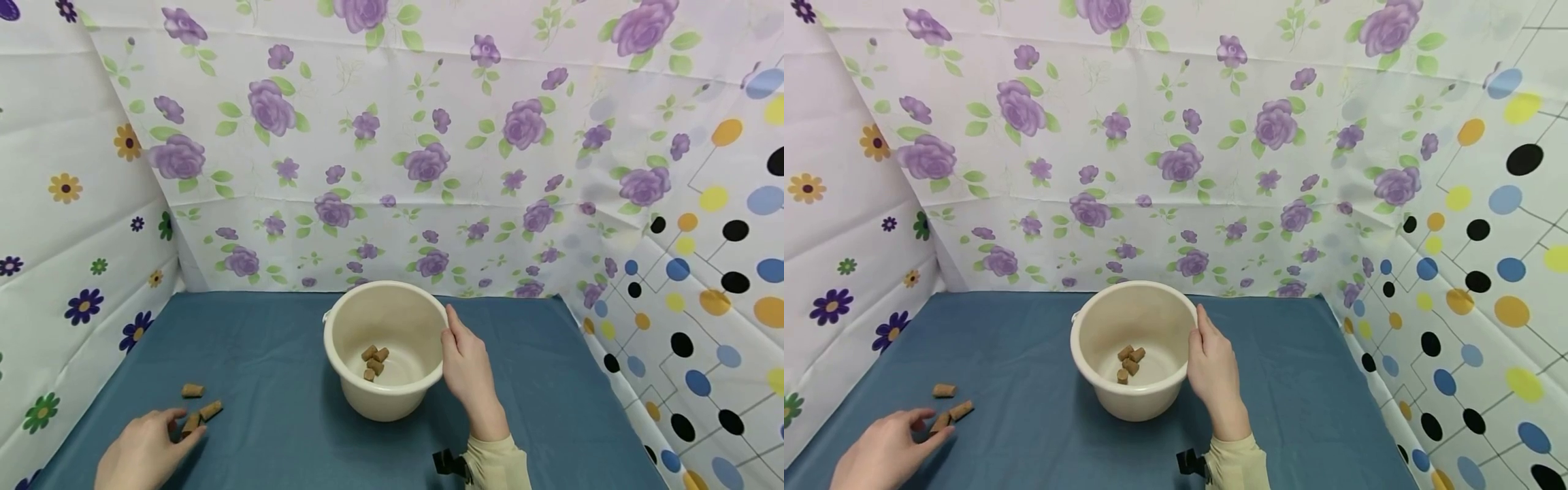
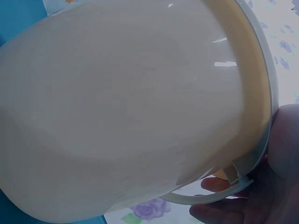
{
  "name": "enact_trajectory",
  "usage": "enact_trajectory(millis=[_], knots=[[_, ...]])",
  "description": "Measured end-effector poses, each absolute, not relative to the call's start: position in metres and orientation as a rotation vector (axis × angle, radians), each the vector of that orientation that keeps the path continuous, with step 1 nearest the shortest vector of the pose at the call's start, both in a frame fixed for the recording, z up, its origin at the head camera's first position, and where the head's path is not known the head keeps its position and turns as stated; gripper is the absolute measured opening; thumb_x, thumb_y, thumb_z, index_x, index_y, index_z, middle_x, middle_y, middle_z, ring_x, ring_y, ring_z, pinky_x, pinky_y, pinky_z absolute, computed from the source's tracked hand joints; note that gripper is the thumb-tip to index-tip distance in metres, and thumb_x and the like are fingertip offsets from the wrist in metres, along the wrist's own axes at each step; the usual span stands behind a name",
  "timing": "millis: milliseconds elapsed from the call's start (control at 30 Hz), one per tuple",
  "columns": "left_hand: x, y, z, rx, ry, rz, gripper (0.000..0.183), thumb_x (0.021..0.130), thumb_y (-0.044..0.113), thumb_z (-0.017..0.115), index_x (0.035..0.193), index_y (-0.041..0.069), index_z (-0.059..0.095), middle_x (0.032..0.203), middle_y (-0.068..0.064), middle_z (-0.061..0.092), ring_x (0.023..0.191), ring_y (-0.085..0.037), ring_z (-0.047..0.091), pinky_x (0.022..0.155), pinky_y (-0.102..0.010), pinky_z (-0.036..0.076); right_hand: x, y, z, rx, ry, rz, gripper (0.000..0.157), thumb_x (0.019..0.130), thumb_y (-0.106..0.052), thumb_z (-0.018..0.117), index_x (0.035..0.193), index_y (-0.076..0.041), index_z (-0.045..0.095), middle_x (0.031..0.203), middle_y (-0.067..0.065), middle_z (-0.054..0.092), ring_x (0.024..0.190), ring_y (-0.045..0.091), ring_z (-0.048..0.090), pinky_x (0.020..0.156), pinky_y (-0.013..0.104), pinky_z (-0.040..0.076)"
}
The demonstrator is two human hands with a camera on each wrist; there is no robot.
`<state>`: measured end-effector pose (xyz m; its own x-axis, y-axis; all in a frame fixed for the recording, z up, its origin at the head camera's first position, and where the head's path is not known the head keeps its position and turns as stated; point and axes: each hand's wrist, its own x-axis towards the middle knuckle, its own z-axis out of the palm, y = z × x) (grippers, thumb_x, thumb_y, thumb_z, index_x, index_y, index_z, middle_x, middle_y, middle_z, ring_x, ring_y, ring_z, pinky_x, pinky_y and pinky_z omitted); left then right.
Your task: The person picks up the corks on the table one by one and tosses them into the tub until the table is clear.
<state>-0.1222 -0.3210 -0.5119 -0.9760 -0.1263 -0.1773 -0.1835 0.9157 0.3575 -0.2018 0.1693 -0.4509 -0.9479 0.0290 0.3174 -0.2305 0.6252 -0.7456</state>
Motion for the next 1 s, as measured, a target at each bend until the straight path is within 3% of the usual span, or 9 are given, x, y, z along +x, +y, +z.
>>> enact_trajectory(millis=[500,833,1000], knots=[[-0.1239,-0.3245,-0.52,-0.218,2.881,0.538,0.058,0.088,0.039,0.087,0.113,-0.011,0.075,0.083,-0.004,0.069,0.073,-0.021,0.066,0.066,-0.046,0.058,-0.2036,0.1703,-0.4526,0.155,-2.557,1.236,0.051,0.116,-0.022,0.045,0.165,-0.009,0.042,0.162,0.016,0.048,0.146,0.036,0.05,0.115,0.059,0.045],[-0.1213,-0.3255,-0.5208,-0.213,2.874,0.552,0.049,0.091,0.034,0.084,0.112,-0.01,0.076,0.075,0.0,0.063,0.065,-0.017,0.059,0.06,-0.04,0.05,-0.2033,0.1705,-0.4516,0.159,-2.558,1.239,0.051,0.116,-0.022,0.044,0.165,-0.008,0.042,0.163,0.016,0.047,0.147,0.036,0.048,0.116,0.058,0.043],[-0.1209,-0.3246,-0.521,-0.192,2.878,0.553,0.036,0.093,0.03,0.082,0.104,-0.004,0.079,0.072,0.0,0.061,0.063,-0.017,0.057,0.058,-0.039,0.047,-0.2031,0.1703,-0.4513,0.161,-2.555,1.245,0.051,0.116,-0.021,0.044,0.165,-0.008,0.042,0.163,0.015,0.047,0.147,0.035,0.048,0.116,0.058,0.043]])
